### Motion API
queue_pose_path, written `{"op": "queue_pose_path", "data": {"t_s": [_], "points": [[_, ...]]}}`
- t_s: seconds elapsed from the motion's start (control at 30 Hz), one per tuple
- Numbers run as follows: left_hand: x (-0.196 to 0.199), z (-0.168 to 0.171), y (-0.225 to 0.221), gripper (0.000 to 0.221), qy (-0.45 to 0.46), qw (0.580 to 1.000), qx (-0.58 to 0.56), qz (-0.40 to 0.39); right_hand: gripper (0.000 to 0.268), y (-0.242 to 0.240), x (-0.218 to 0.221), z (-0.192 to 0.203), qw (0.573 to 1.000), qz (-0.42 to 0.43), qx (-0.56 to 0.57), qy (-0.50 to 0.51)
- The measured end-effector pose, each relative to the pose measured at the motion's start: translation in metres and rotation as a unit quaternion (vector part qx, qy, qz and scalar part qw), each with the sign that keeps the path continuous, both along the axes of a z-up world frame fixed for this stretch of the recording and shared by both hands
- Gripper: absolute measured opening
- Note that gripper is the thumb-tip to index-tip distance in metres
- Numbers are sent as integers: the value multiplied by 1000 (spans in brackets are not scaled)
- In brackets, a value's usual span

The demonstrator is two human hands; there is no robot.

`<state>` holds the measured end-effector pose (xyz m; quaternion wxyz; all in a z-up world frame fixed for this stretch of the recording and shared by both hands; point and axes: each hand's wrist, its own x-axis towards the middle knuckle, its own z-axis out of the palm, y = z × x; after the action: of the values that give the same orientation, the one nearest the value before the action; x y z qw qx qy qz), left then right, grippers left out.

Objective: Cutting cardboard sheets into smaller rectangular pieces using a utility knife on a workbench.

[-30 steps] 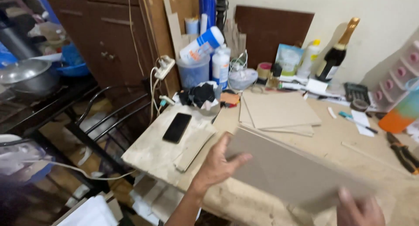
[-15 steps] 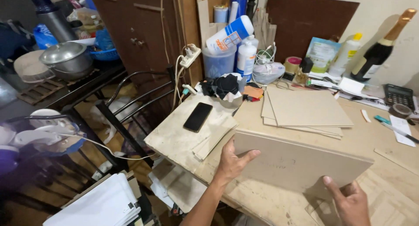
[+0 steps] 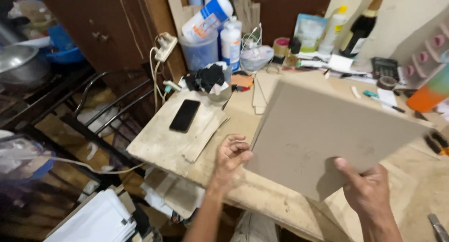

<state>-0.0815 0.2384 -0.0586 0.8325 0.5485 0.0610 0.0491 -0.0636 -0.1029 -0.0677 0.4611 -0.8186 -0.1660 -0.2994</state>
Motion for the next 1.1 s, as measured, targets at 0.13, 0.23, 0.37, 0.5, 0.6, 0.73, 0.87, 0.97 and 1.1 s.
{"op": "queue_pose_path", "data": {"t_s": [0.13,0.23,0.37,0.5,0.6,0.73,0.87,0.97,1.1], "points": [[17,51,0,52,-187,967,163,-63,15,44,21,27,952,105,206,200],[16,79,5,53,-214,947,238,13,20,63,33,30,941,104,238,219],[19,76,11,56,-150,976,157,8,17,67,56,25,930,150,256,215],[21,76,8,41,-234,957,170,4,21,66,58,23,929,165,239,230],[24,78,2,40,-216,962,167,15,19,61,61,14,932,165,238,217],[21,96,-1,57,-286,940,170,73,26,67,47,42,931,119,210,273],[27,95,5,65,-381,891,216,118,30,67,48,44,928,102,220,282],[32,88,10,33,-396,865,277,135,23,57,48,47,953,90,212,196],[35,82,12,34,-382,864,294,146,62,48,34,75,984,55,170,27]]}}
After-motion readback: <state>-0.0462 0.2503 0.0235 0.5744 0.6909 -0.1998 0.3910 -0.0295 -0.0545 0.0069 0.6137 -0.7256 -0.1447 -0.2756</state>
